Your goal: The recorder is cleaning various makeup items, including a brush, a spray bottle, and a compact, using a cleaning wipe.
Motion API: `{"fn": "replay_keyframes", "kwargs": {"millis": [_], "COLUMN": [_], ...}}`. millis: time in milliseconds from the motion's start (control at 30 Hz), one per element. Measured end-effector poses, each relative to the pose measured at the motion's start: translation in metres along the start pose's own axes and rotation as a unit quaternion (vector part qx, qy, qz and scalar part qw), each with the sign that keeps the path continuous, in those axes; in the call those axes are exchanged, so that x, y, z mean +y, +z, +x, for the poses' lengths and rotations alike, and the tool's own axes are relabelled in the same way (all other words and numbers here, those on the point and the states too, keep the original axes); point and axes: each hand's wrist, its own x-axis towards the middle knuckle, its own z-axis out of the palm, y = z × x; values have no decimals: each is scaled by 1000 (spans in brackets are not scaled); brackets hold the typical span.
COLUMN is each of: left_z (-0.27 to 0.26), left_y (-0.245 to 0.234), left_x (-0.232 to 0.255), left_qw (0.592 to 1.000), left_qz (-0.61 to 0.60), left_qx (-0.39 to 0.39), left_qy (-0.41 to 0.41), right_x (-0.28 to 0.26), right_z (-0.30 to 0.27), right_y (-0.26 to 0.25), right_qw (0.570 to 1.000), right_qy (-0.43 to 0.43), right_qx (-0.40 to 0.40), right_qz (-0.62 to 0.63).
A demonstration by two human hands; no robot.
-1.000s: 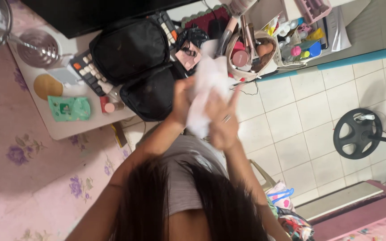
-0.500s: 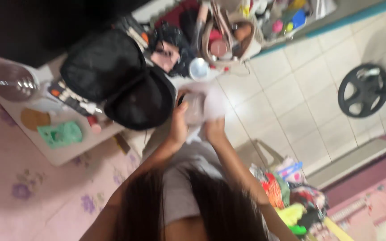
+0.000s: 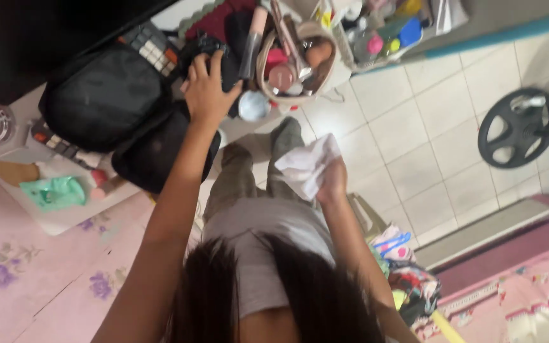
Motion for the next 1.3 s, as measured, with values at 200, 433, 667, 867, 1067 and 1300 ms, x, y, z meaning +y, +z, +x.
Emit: {"fn": "replay_keyframes", "kwargs": {"millis": [200, 433, 667, 867, 1067, 1300], "left_z": [28, 8, 6, 7, 56, 111], "left_y": [35, 39, 46, 36, 34, 92], "left_x": [-16, 42, 105, 73, 18, -16], "left_qw": [998, 997, 989, 957, 983, 993], "left_qz": [55, 17, -75, -275, -109, 34], "left_qx": [-33, 69, -18, 89, 146, 109], "left_qy": [-5, 28, 126, -35, 13, -22], "right_x": [-67, -118, -149, -147, -145, -141], "right_z": [20, 45, 56, 72, 80, 86], "right_y": [-13, -26, -11, -33, -45, -43], "right_qw": [991, 997, 997, 995, 994, 984], "right_qy": [71, 52, -23, -73, -70, -100], "right_qx": [108, 17, -21, 55, 60, 98], "right_qz": [46, 56, -68, -36, -66, -109]}}
